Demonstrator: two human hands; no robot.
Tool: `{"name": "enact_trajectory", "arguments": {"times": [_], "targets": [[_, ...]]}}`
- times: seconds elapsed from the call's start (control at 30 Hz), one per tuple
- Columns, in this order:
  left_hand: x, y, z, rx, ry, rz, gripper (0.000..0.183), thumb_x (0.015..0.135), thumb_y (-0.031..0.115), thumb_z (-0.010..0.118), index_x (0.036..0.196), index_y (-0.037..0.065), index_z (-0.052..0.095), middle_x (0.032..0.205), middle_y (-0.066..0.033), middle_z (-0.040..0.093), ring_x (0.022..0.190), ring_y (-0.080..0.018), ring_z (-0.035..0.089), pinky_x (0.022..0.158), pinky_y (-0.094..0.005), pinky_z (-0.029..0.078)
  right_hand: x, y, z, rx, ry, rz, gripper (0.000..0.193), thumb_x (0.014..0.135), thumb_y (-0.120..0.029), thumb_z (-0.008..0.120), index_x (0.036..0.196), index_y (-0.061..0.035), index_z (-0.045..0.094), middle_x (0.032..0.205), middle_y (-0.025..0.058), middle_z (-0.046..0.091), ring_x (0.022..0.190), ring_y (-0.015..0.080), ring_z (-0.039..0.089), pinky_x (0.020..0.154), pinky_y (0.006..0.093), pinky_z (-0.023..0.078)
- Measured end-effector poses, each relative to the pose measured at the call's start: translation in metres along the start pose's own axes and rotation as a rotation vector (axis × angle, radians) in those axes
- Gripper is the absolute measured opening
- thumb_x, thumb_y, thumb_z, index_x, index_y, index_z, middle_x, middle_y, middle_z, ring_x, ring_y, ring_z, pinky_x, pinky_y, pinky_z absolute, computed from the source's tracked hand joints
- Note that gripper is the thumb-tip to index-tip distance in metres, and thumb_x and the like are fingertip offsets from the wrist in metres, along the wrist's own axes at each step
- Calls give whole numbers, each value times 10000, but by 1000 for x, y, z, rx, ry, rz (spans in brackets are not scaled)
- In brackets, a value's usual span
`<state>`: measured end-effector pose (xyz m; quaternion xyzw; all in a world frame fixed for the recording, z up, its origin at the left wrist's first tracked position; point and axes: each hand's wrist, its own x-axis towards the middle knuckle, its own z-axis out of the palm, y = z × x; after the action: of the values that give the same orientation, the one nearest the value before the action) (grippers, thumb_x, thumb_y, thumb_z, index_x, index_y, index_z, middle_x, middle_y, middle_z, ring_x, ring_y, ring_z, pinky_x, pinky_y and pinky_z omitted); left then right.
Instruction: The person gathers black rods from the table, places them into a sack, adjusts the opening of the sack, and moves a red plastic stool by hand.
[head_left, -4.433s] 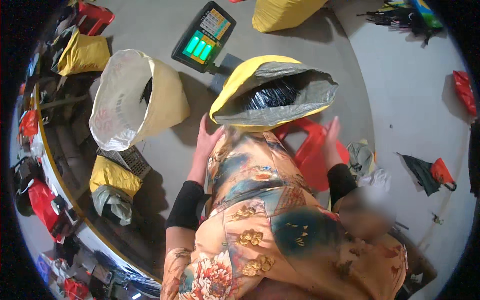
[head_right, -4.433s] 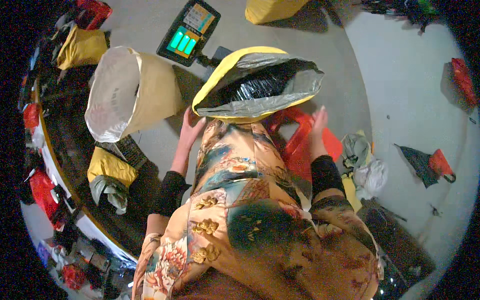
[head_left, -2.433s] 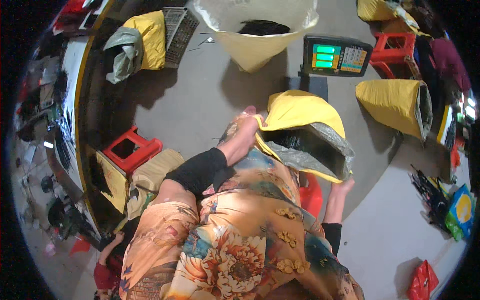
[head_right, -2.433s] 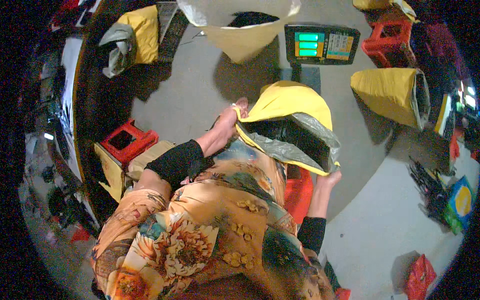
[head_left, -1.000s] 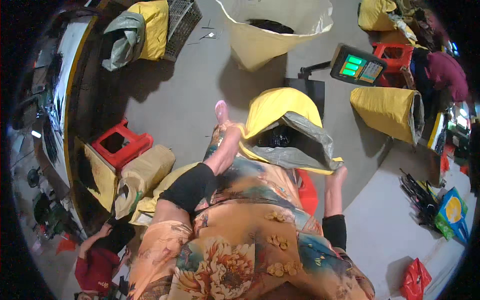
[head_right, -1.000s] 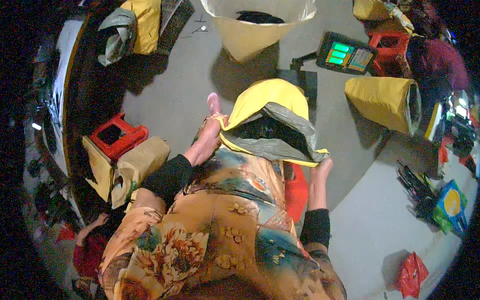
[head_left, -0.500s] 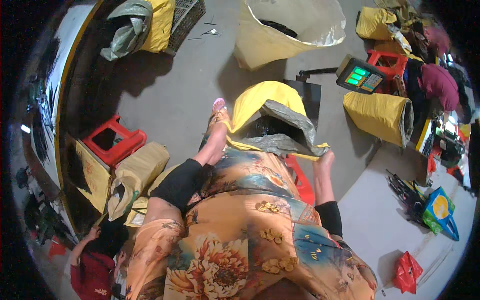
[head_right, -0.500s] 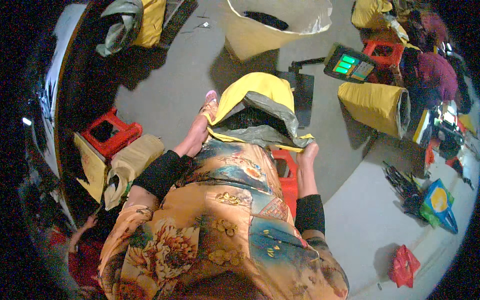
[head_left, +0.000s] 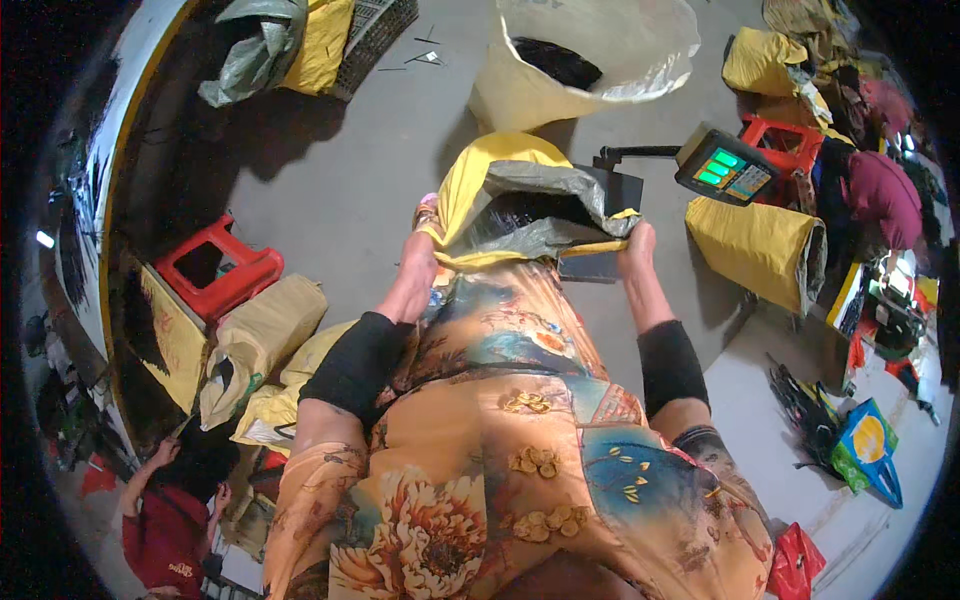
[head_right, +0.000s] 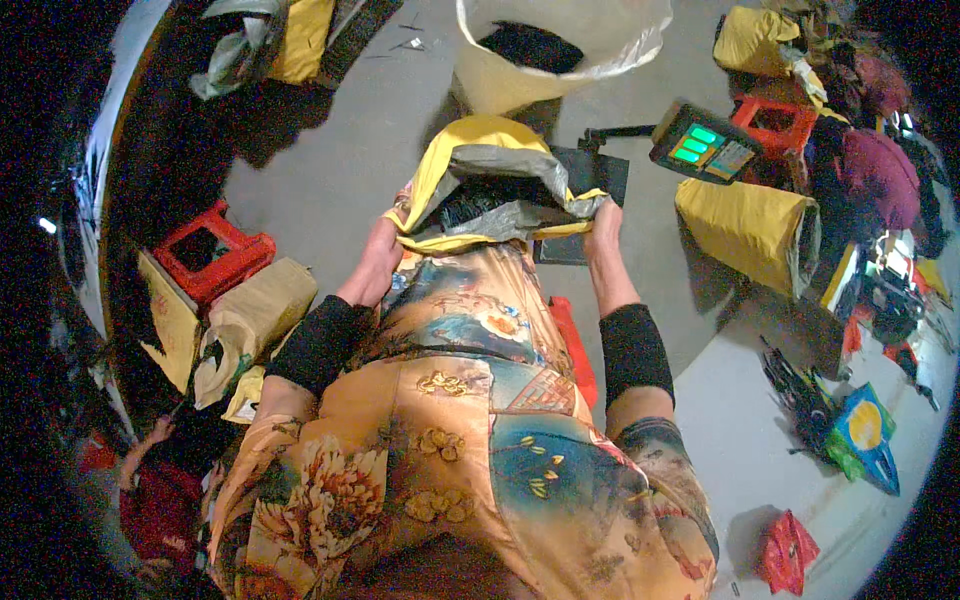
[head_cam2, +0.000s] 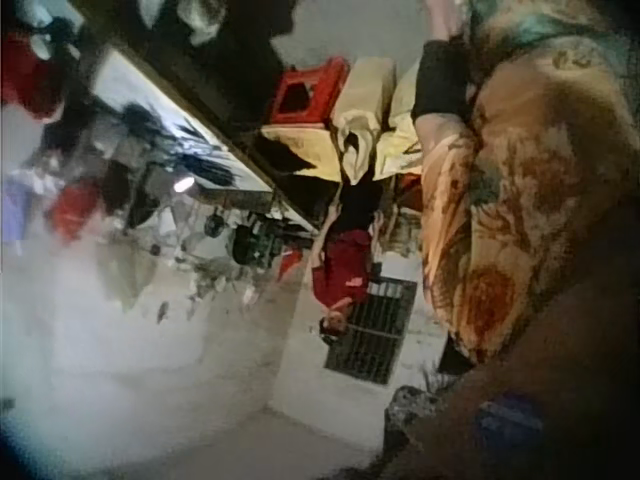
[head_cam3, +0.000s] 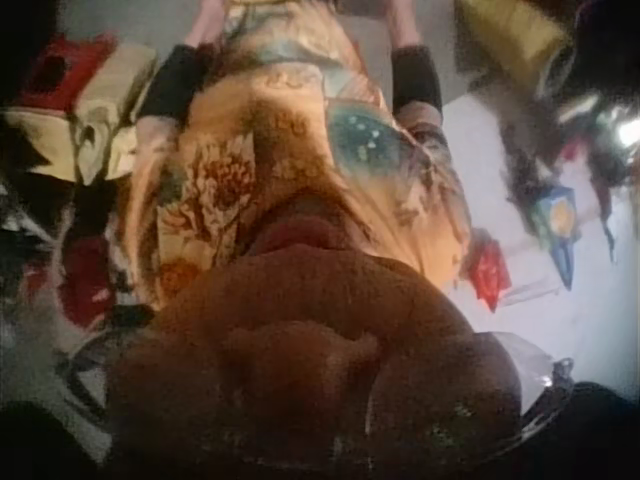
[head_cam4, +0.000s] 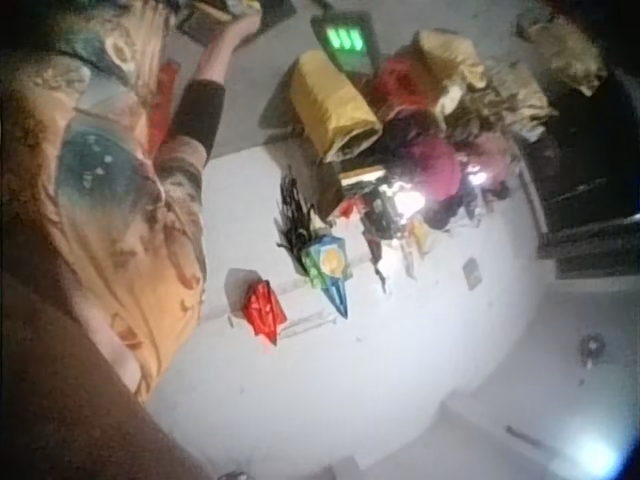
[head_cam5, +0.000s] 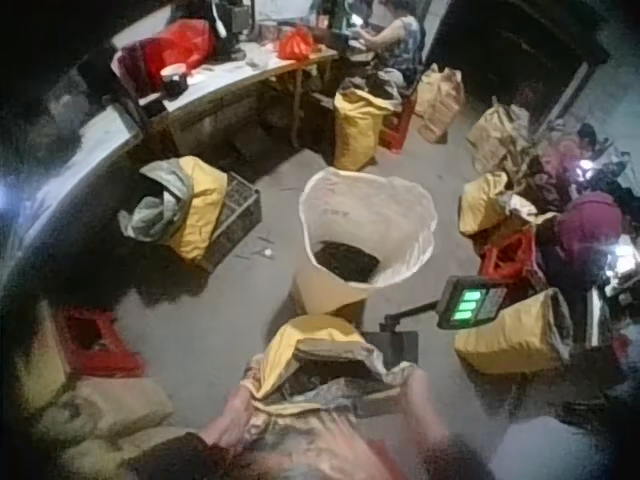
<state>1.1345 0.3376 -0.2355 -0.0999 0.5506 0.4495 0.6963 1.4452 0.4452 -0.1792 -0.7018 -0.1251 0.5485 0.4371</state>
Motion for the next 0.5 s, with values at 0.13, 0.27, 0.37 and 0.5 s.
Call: {"name": "enact_trajectory", "arguments": {"times": [0.13, 0.27, 0.37, 0.5], "targets": [[-8, -12, 25, 156, -7, 78, 280, 749, 118, 408, 1001, 7, 459, 941, -79, 512, 863, -182, 487, 779, -275, 377, 34, 10, -25, -48, 70, -28, 199, 692, -87, 324, 765, -8, 492, 740, 92, 494, 660, 207, 504, 628, 333, 420], [-42, 8, 52, 113, 64, 43, 274, 757, 123, 414, 993, -7, 463, 932, -81, 512, 836, -179, 493, 747, -254, 388, 25, 1, -24, 68, 98, -15, 218, 694, -81, 301, 771, 3, 487, 745, 103, 485, 674, 210, 503, 638, 334, 418], [-36, 8, 52, 38, 166, -30, 203, 749, 110, 417, 900, -7, 485, 842, -84, 515, 740, -176, 500, 677, -273, 408, 37, 10, -30, 43, 100, -7, 230, 706, -80, 291, 780, 9, 490, 750, 113, 489, 678, 220, 508, 620, 348, 427], [-38, 12, 60, 37, 240, -36, 247, 745, 145, 463, 921, -29, 456, 842, -105, 508, 748, -188, 504, 682, -286, 408, 52, 16, -40, 16, 76, 29, 235, 717, -83, 288, 788, 12, 492, 747, 113, 497, 673, 214, 511, 622, 345, 428]]}}
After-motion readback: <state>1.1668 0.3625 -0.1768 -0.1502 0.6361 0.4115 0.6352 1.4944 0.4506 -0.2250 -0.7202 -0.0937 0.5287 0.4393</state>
